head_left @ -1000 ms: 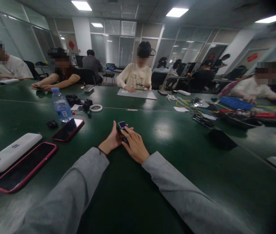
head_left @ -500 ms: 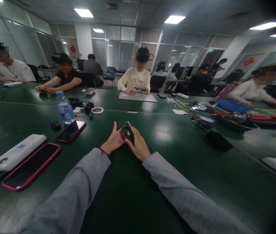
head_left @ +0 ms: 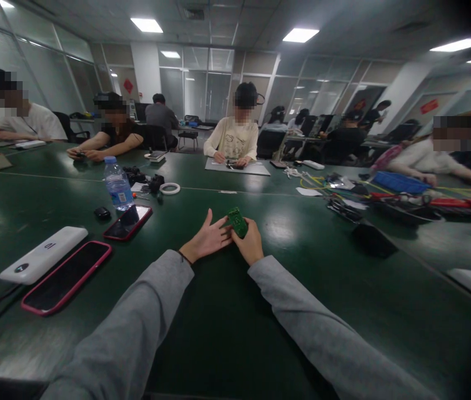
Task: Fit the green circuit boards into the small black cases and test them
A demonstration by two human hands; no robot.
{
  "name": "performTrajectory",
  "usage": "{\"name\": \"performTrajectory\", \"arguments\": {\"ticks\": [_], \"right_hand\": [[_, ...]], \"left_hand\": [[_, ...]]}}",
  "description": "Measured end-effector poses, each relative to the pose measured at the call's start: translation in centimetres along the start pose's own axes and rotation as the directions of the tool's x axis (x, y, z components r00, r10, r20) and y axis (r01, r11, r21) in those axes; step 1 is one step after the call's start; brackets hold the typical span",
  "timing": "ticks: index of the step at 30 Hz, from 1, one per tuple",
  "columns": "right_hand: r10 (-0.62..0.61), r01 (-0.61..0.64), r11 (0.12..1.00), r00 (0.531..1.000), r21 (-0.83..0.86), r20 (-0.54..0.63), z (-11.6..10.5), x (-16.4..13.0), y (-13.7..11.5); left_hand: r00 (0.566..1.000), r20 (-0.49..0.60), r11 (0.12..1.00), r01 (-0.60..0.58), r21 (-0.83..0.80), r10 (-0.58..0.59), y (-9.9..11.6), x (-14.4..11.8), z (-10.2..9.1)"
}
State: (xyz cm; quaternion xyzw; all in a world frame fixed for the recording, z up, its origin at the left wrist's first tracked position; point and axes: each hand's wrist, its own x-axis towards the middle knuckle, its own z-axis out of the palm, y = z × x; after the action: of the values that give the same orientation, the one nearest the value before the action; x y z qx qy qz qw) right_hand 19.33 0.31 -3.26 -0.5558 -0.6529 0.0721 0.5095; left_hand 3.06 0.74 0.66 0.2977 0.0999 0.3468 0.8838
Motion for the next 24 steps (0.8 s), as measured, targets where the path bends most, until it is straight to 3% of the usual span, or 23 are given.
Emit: {"name": "performTrajectory", "arguments": {"ticks": [5,9,13,17,21,23,24], "right_hand": [[0.102,-0.103,0.995,0.994,-0.019,-0.027,-1.9,1.2,1.9],[0.227,-0.23,0.97,0.973,-0.08,-0.047,-5.7,2.7,5.4],[0.267,-0.319,0.912,0.939,-0.259,-0.216,-12.3,4.1,10.3],[0.289,-0.456,0.774,0.872,-0.439,-0.395,-20.5,5.4,15.7],[0.337,-0.599,0.666,0.773,-0.445,-0.537,-27.4,6.4,19.7],[0.339,-0.642,0.644,0.727,-0.417,-0.597,-29.5,6.6,20.8],[0.313,-0.628,0.659,0.729,-0.413,-0.61,-30.2,6.6,21.2]], "left_hand": [[0.998,-0.019,0.996,0.061,0.072,-0.059,-0.3,0.2,-0.3],[0.996,-0.086,0.993,0.045,0.109,-0.036,-0.1,0.6,-1.3],[0.994,-0.107,0.995,-0.017,0.099,0.028,0.1,1.0,-2.2],[0.996,-0.085,0.996,-0.01,0.084,0.017,0.3,1.3,-2.6],[0.998,-0.067,0.996,0.012,0.083,-0.006,0.4,1.6,-2.7],[0.998,-0.058,0.996,0.012,0.085,-0.007,0.5,1.6,-2.6],[0.998,-0.056,0.996,0.011,0.085,-0.006,0.5,1.6,-2.6]]}}
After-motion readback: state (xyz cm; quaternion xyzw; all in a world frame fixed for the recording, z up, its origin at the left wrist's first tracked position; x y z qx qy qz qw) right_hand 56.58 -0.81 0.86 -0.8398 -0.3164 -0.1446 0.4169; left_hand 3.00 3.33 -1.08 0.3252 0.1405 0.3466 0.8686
